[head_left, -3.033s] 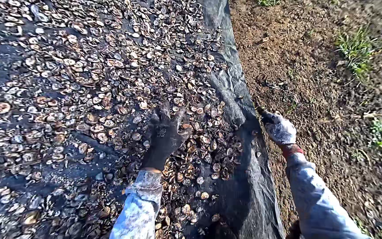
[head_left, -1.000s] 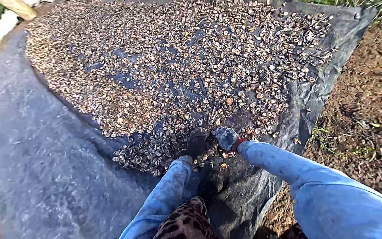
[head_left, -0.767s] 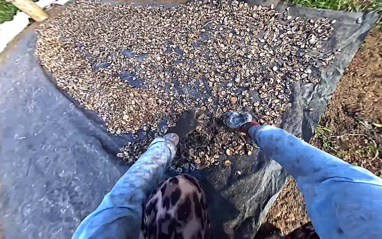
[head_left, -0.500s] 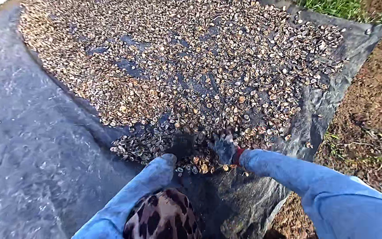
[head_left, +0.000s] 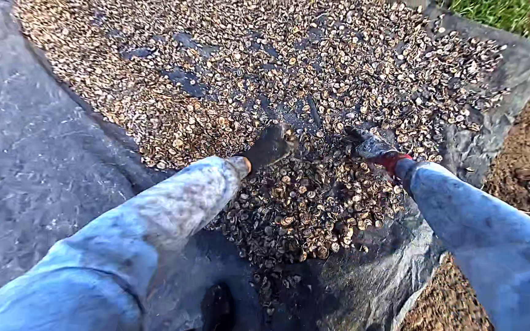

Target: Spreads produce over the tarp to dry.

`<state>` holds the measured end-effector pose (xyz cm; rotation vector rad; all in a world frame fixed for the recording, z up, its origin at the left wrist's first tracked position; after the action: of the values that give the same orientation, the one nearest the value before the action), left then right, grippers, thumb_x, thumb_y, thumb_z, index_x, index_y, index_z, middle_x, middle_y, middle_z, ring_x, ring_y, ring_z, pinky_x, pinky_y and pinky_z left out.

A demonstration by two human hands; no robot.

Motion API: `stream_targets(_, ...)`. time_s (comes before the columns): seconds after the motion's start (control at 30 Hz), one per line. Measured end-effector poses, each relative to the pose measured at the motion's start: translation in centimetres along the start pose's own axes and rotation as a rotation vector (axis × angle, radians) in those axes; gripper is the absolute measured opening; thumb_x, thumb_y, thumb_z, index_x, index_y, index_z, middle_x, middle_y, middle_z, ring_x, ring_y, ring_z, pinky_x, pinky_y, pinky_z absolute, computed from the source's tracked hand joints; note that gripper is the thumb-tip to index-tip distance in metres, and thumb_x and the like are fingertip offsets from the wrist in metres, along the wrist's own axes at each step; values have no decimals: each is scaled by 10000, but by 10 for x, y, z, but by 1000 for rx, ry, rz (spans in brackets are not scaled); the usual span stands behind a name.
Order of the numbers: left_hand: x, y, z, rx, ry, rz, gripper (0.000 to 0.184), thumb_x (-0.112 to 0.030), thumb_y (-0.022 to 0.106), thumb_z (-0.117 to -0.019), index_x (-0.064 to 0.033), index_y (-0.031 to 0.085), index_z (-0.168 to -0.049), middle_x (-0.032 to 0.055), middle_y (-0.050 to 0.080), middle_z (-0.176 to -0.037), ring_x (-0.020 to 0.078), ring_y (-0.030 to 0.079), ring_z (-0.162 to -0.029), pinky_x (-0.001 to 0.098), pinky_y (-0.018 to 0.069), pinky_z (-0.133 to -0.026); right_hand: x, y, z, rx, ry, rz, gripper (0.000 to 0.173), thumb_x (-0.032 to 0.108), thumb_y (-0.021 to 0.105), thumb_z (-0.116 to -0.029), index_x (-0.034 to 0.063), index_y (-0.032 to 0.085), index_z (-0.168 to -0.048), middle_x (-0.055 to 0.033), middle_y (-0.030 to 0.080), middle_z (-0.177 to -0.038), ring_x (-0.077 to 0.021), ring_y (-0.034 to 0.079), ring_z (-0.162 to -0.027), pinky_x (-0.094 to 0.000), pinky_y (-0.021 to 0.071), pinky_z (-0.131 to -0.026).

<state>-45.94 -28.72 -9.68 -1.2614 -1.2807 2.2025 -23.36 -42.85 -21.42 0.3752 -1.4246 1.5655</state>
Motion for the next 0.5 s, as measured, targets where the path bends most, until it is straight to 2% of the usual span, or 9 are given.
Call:
stream_targets(0.07, 10, -15, -34, -87, 53, -13, 341, -265, 695, -979, -27, 676, -1222, 185, 710, -1115, 296, 688, -1019, 522, 533, -947, 12, -7, -4, -40, 45, 87, 436, 176, 548, -1054, 149, 536, -1489, -167, 603, -1432, -340, 588, -1305, -567, 434, -1103)
stream_targets(0.13, 22, -24, -52, -141, 50, -29, 375, -315, 674, -991, -59, 676, -1265, 183, 699, -1211, 322, 665, -1142, 564, 488, -1029, 37, 2, -9, -11, 114, 141, 312, 221, 550, -1054, 92, 664, -1315, -191, 672, -1292, -355, 645, -1197, -586, 477, -1042)
stream_targets(0.2, 45, -31, -68, -121, 93, -64, 384, -230, 675, -975, -78, 637, -1325, 190, 666, -1289, 338, 629, -1214, 573, 462, -1055, 67, 26, -24, -2, 75, 292, 353, 321, 602, -1014, 160, 683, -1318, -165, 685, -1302, -371, 622, -1241, -647, 422, -1057)
stream_targets(0.27, 85, -31, -85, 35, 105, -138, 616, -132, 698, -949, -74, 461, -1515, 259, 494, -1499, 433, 479, -1384, 613, 362, -1137, 99, 56, -50, 55, 6, 380, 599, 379, 639, -980, 246, 477, -1541, -154, 577, -1472, -387, 545, -1349, -671, 384, -1092)
stream_targets(0.3, 113, -30, -92, 113, 77, -190, 707, -165, 703, -960, -94, 368, -1579, 277, 401, -1568, 468, 411, -1431, 635, 326, -1155, 119, 72, -63, 85, -5, 388, 755, 400, 678, -955, 243, 342, -1613, -189, 485, -1551, -421, 491, -1394, -687, 364, -1098)
stream_targets(0.37, 169, -19, -99, 184, 2, -305, 839, -392, 716, -952, -182, 273, -1632, 297, 333, -1604, 528, 383, -1429, 710, 350, -1105, 144, 106, -99, 90, 20, 455, 1044, 532, 768, -843, 243, 181, -1657, -228, 291, -1654, -474, 382, -1456, -712, 358, -1096)
stream_targets(0.4, 190, -9, -94, 197, -29, -350, 884, -471, 718, -928, -221, 257, -1639, 303, 306, -1614, 555, 365, -1424, 741, 353, -1076, 153, 124, -114, 104, 39, 469, 1119, 537, 803, -808, 234, 147, -1663, -248, 173, -1687, -511, 308, -1481, -737, 331, -1096)
stream_targets(0.43, 202, 3, -84, 188, -12, -386, 879, -483, 735, -903, -237, 300, -1626, 303, 361, -1585, 560, 397, -1401, 748, 372, -1053, 161, 144, -123, 121, 50, 469, 1118, 498, 821, -806, 199, 165, -1661, -266, 136, -1689, -530, 289, -1481, -750, 305, -1101)
stream_targets(0.5, 201, 19, -51, 186, 24, -376, 818, -365, 780, -868, -174, 412, -1573, 264, 369, -1593, 521, 364, -1432, 711, 345, -1102, 164, 183, -120, 133, 73, 447, 1046, 420, 831, -808, 133, 259, -1636, -277, 229, -1660, -503, 320, -1476, -710, 303, -1132)
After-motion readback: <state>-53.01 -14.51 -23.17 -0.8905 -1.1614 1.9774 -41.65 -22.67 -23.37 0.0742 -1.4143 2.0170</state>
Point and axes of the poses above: each hand's wrist, its own z-axis away from the middle knuckle, its own y-axis out of the palm, x = y × z, the point moved 5 cm from there along -z, towards the middle knuckle
